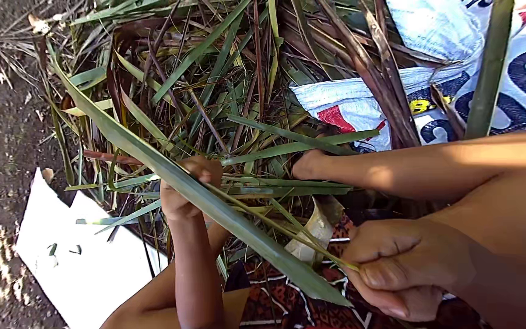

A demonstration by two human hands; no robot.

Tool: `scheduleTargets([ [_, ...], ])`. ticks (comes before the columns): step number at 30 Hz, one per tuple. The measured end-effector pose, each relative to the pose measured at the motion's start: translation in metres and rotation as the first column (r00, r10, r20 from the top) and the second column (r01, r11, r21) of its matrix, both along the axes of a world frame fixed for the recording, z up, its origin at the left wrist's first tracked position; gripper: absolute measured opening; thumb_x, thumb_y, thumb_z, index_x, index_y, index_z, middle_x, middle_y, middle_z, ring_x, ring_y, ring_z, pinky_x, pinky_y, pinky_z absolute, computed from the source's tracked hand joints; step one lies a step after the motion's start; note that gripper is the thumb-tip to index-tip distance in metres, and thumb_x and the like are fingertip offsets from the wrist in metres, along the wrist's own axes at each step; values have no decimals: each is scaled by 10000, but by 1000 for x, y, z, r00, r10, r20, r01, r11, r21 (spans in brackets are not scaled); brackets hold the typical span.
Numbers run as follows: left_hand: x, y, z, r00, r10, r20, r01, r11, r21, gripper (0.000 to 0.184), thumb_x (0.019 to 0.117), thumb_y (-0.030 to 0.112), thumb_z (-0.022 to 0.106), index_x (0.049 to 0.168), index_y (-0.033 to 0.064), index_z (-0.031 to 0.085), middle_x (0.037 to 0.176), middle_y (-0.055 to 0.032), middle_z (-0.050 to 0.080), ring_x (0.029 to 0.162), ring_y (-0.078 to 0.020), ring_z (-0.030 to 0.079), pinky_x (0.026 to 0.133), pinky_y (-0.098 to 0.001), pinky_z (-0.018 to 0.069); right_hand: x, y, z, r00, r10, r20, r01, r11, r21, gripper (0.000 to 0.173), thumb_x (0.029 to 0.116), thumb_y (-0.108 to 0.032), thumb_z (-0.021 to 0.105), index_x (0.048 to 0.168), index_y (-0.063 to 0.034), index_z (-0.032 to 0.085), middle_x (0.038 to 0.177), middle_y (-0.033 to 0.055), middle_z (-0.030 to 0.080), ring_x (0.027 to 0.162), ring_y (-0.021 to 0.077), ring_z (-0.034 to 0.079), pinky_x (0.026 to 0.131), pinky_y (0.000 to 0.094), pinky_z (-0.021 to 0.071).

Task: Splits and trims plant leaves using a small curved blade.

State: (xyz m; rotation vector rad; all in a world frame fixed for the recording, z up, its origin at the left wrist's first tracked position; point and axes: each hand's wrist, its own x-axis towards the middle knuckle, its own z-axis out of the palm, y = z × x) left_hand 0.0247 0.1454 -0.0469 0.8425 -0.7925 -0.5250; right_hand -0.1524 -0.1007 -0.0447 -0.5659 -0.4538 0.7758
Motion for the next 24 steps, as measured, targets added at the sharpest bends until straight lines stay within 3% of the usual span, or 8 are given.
scheduleTargets([
  [2, 3, 8, 4, 1000, 11, 18, -11, 1000, 17, 117, 961, 256, 686, 1019, 197, 769, 803, 112, 710, 711, 23, 632, 662, -150, 499, 2, -1, -6, 999, 46, 2, -46, 999, -7, 287, 1089, -227, 418, 876, -139, 589, 569, -156, 433, 459, -135, 399, 423, 34, 317],
  [4, -1, 11, 11, 998, 56, 36, -59, 993, 105, 145, 959, 282, 689, 1069, 228, 767, 874, 120, 728, 767, 27, 649, 686, -150, 513, 5, -10, -5, 999, 24, 34, -16, 975, -221, 286, 1083, -217, 403, 912, -139, 619, 593, -143, 481, 479, -104, 440, 445, 65, 365],
  [7, -6, 9, 16, 982, 146, 119, -170, 958, 231, 225, 965, 319, 683, 1182, 288, 735, 1010, 129, 740, 844, 32, 664, 732, -157, 539, 4, -16, 9, 963, -175, 204, 262, 787, -558, 276, 1060, -158, 383, 1188, -104, 621, 803, -91, 625, 662, -60, 568, 589, 115, 482],
  [10, -15, -3, 16, 966, 221, 136, -249, 937, 245, 212, 952, 302, 697, 1158, 292, 745, 1052, 123, 742, 893, 22, 674, 773, -166, 546, -1, -3, 6, 690, -395, 607, 717, 489, -497, 355, 1046, -84, 387, 1339, 20, 558, 1004, 27, 647, 863, -54, 584, 760, 86, 486],
  [13, -23, -7, 20, 957, 252, 143, -280, 932, 229, 191, 946, 301, 699, 1125, 283, 762, 1021, 124, 740, 900, 17, 674, 788, -171, 546, -1, 3, -2, 424, -335, 841, 901, 253, -354, 356, 1064, -114, 391, 1328, 28, 582, 879, 104, 608, 734, 7, 528, 681, 89, 437],
  [16, -23, 2, 27, 976, 75, 205, -119, 970, 210, 195, 996, 334, 642, 1144, 260, 745, 1036, 109, 743, 921, 0, 679, 797, -188, 549, -1, -2, -5, 437, -382, 814, 884, 352, -309, 328, 1112, -199, 405, 1218, 3, 640, 810, 67, 582, 694, -34, 503, 660, 60, 416],
  [21, -26, 1, 27, 979, -31, 201, 3, 990, 139, 167, 1014, 223, 627, 1102, 144, 745, 1035, 45, 756, 931, -19, 697, 805, -196, 572, 0, -22, -6, 782, -334, 526, 580, 698, -419, 306, 1103, -255, 435, 1148, -103, 697, 750, -106, 579, 628, -127, 473, 569, 41, 398],
  [24, -19, 6, 26, 975, -66, 213, 36, 989, 141, 202, 1016, 256, 626, 1114, 133, 753, 1041, 46, 757, 932, -4, 688, 810, -184, 559, 8, -30, -14, 889, -241, 390, 407, 805, -432, 292, 1094, -317, 454, 1111, -187, 714, 638, -158, 504, 532, -109, 454, 480, 64, 383],
])
